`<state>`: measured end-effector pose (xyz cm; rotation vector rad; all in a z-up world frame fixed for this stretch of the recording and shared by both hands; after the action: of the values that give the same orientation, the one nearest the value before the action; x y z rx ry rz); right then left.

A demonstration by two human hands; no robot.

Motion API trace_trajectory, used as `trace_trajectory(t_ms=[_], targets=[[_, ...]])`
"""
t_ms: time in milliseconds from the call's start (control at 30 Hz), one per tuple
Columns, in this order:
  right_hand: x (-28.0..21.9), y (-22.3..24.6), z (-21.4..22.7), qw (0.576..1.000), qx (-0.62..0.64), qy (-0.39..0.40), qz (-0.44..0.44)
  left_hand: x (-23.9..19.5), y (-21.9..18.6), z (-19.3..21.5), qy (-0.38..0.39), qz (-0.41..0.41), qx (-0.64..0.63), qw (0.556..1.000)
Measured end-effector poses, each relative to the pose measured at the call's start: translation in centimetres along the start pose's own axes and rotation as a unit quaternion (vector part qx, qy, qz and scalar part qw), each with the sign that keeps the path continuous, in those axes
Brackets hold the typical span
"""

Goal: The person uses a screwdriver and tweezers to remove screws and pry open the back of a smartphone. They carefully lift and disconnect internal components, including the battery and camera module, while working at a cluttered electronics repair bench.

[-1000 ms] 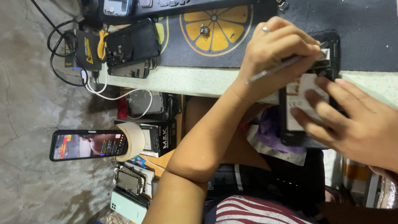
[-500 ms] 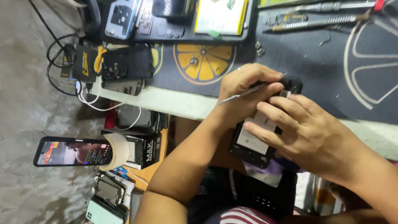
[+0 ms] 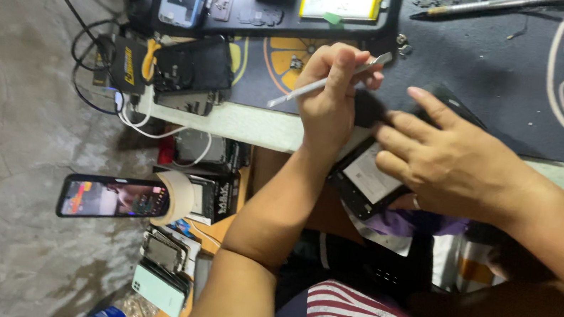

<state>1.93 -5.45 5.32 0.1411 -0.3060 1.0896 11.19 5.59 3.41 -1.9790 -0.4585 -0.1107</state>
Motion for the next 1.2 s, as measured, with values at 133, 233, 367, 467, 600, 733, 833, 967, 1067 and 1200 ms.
trace_trajectory(t_ms=[133,233,367,467,600,733,833,967,1067,1200], targets=[[0.5,-1.7,1.0,0.994,-0.058,0.005,-0.091,-0.5,-3.9,1.4,0.037,-0.098,0.048,0.993],[-0.4,-3.1,1.7,0.974,-0.147,0.014,-0.172,-0.5,-5.6,4.3,0.057,-0.104,0.068,0.991],[-0.9,-3.2,3.3,0.953,-0.199,-0.006,-0.230,-0.2,-5.5,5.7,0.057,-0.069,0.110,0.990],[-0.7,-2.6,3.8,0.948,-0.214,0.001,-0.234,-1.1,-5.4,5.3,0.068,-0.055,0.175,0.981],[-0.9,-2.9,4.8,0.938,-0.226,-0.004,-0.262,-1.5,-5.9,4.0,0.114,-0.090,0.258,0.955],[-0.4,-3.3,5.7,0.923,-0.267,-0.026,-0.276,-0.9,-5.0,3.2,0.129,-0.043,0.254,0.957],[-1.1,-3.1,4.8,0.937,-0.199,-0.016,-0.287,-1.5,-5.7,2.7,0.145,-0.111,0.289,0.940],[-1.5,-2.7,5.4,0.940,-0.180,-0.057,-0.283,-1.7,-6.0,2.0,0.156,-0.160,0.331,0.917],[-1.4,-2.4,5.8,0.938,-0.186,-0.063,-0.284,-1.8,-5.8,1.9,0.151,-0.134,0.306,0.930],[-1.6,-2.0,6.1,0.938,-0.185,-0.061,-0.288,-2.5,-6.2,1.6,0.168,-0.167,0.316,0.919]])
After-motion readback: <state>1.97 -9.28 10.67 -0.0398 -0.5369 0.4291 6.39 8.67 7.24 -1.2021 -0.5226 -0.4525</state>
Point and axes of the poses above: each hand's wrist, its own x-axis towards the middle knuckle, its own z-axis out of the back of the hand, y = z × x, the point moved 10 cm from there along x, towards the middle knuckle, and after that the axes turned 12 degrees about -y, right-handed, at the moved point
